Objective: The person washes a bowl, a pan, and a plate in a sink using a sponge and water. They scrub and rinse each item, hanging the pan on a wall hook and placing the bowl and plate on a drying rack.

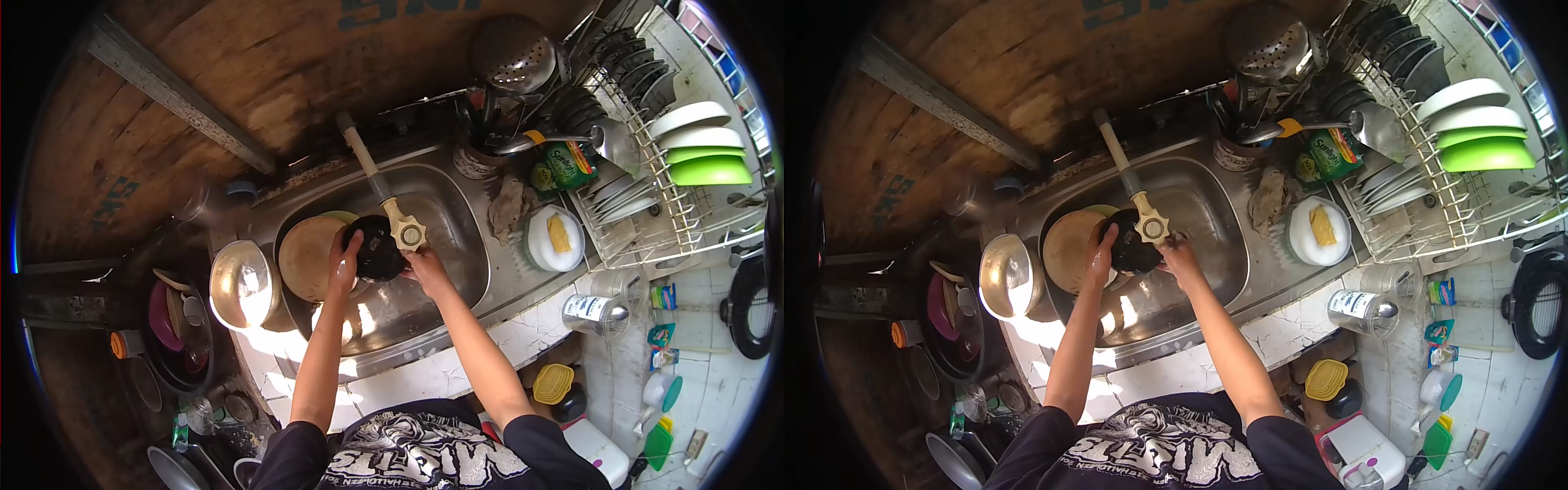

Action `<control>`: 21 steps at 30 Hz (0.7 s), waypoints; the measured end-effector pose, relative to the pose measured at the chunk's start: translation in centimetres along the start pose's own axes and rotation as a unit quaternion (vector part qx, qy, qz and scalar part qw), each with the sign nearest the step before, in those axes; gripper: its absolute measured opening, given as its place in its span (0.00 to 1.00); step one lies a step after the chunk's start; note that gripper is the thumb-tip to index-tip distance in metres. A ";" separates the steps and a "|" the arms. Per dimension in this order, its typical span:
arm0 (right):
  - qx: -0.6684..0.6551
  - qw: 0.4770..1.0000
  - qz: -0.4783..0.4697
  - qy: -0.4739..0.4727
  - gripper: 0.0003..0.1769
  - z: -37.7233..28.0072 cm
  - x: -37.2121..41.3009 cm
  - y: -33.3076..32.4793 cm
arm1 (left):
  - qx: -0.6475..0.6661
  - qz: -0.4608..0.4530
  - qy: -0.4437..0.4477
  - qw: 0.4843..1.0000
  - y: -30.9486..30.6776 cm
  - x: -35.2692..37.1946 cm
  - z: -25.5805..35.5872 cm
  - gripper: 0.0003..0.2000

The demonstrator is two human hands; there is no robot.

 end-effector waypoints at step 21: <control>-0.029 0.994 -0.094 0.041 0.16 1.0 -1.5 -1.6 | -0.018 0.010 0.026 0.999 -0.8 1.8 -0.3 0.30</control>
Point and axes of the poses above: each hand's wrist, its own x-axis away from the middle knuckle, its own y-axis out of the palm, z = x × y, the point moved 3 cm from there along -x, towards the middle knuckle, and after that the axes turned 9 degrees about z, right-handed, at the moved point
